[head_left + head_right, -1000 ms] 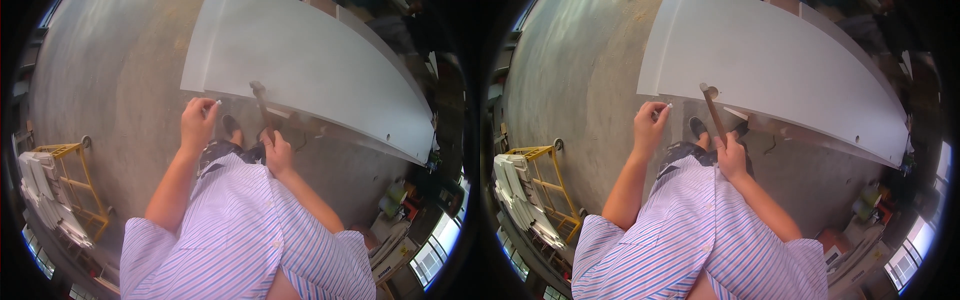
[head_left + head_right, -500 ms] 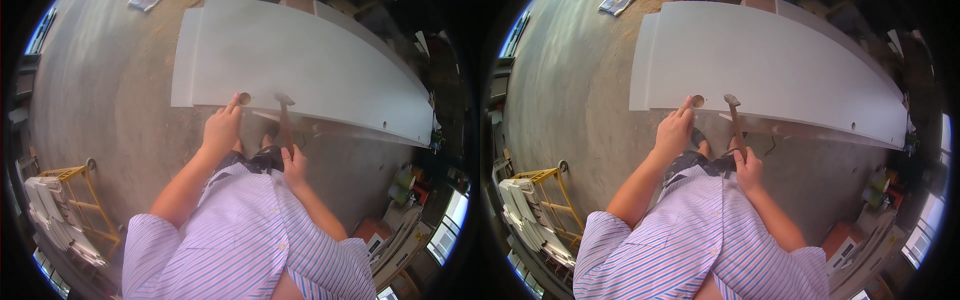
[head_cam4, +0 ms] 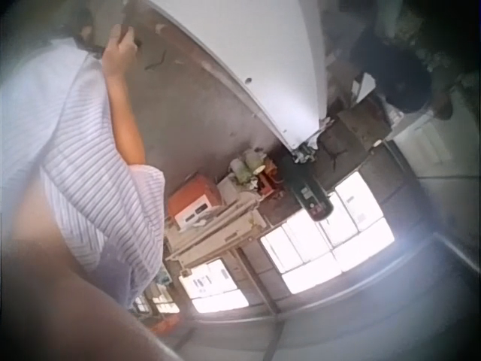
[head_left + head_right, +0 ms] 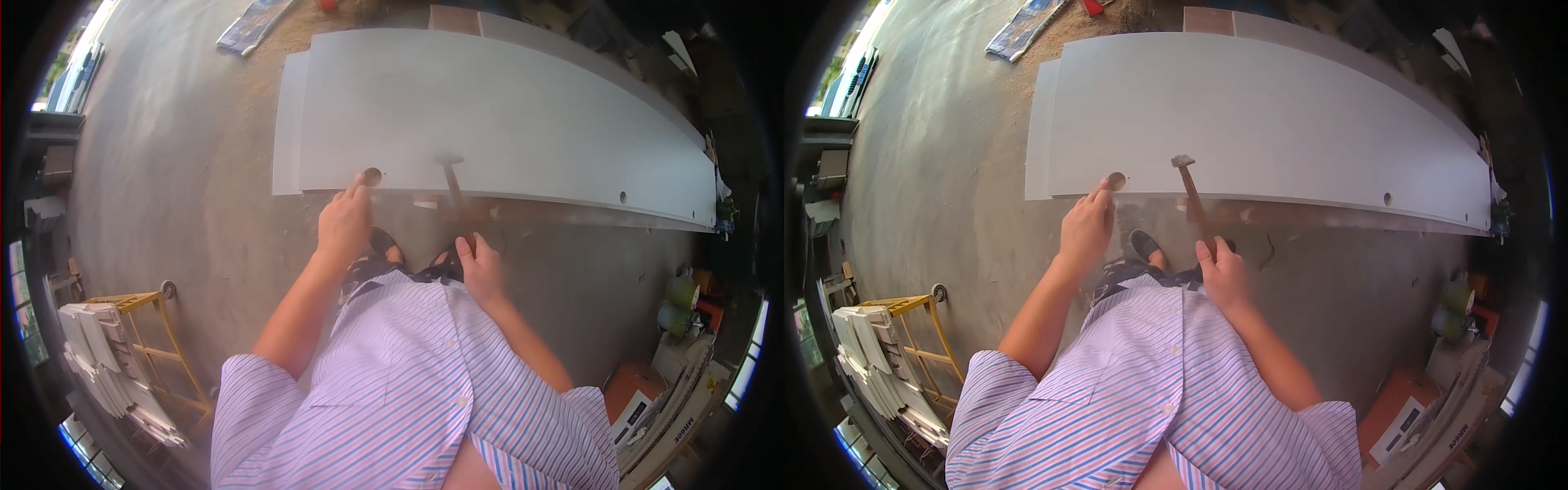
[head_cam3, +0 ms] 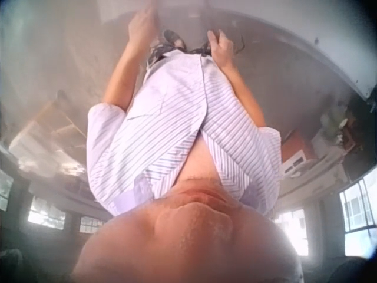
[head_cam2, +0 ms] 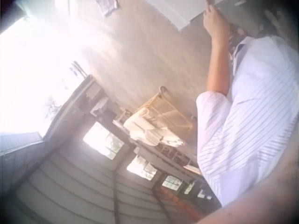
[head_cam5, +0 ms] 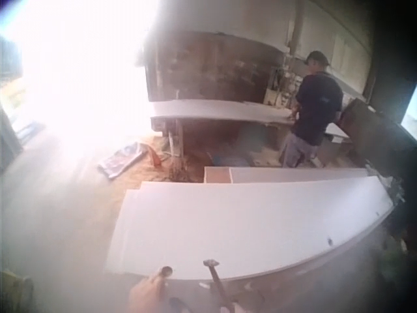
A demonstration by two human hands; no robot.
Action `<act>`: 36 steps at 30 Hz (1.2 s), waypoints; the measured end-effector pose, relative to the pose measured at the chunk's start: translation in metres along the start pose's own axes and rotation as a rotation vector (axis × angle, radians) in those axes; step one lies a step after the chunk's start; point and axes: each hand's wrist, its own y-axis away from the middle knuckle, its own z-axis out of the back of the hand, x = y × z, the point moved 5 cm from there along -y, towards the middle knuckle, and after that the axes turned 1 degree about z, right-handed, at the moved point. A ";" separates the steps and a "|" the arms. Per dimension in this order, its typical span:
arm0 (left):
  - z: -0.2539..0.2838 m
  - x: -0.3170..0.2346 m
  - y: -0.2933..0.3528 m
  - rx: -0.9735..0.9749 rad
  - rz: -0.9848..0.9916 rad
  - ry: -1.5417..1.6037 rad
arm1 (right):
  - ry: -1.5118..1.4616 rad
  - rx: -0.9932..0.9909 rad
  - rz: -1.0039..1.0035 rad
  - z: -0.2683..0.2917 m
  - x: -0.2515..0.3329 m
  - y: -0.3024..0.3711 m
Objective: The person places white plugs into pre-drilled holes on a white panel and taps them flush using a hammer.
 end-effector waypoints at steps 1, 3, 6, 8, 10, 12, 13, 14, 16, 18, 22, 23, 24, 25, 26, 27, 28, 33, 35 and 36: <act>0.001 0.002 0.004 -0.041 -0.015 0.007 | 0.030 0.057 0.024 -0.007 0.006 -0.005; -0.001 0.009 0.013 -0.071 0.025 0.024 | 0.011 0.148 0.041 -0.029 0.007 -0.016; 0.002 0.018 0.034 -0.059 0.127 0.093 | 0.048 0.261 0.108 -0.060 0.022 -0.024; -0.001 0.027 0.056 -0.026 0.206 0.144 | 0.053 0.265 0.168 -0.074 0.026 -0.026; -0.017 0.044 0.085 0.020 0.328 0.253 | 0.058 0.292 0.220 -0.080 0.033 -0.028; -0.038 0.075 0.118 0.069 0.494 0.289 | 0.062 0.315 0.262 -0.085 0.041 -0.025; -0.053 0.094 0.139 0.119 0.640 0.322 | 0.056 0.308 0.261 -0.086 0.044 -0.024; -0.066 0.110 0.156 0.121 0.655 0.332 | 0.050 0.298 0.258 -0.087 0.045 -0.024; -0.090 0.149 0.202 0.160 0.805 0.296 | 0.069 0.285 0.240 -0.094 0.037 -0.023; -0.112 0.177 0.240 0.194 0.877 0.312 | 0.097 0.265 0.224 -0.101 0.022 -0.023; -0.132 0.212 0.283 0.250 1.050 0.324 | 0.184 0.247 0.222 -0.105 0.029 -0.018; -0.133 0.217 0.286 0.214 1.056 0.358 | 0.118 0.230 0.209 -0.103 0.038 -0.015; -0.137 0.220 0.288 0.221 1.057 0.364 | 0.126 0.230 0.204 -0.104 0.036 -0.015; -0.140 0.223 0.291 0.220 1.076 0.377 | 0.171 0.243 0.199 -0.106 0.032 -0.016; -0.142 0.226 0.289 0.216 1.093 0.389 | 0.213 0.254 0.197 -0.109 0.029 -0.019; -0.143 0.229 0.287 0.216 1.091 0.394 | 0.217 0.252 0.198 -0.111 0.026 -0.019; -0.145 0.231 0.284 0.226 1.088 0.413 | 0.240 0.247 0.170 -0.111 0.022 -0.017; -0.149 0.234 0.268 0.182 1.072 0.527 | 0.140 0.202 0.219 -0.109 0.031 -0.017; -0.151 0.235 0.264 0.211 1.058 0.535 | 0.308 0.253 0.150 -0.118 0.016 -0.023; -0.153 0.237 0.263 0.206 1.054 0.536 | 0.308 0.249 0.154 -0.117 0.015 -0.024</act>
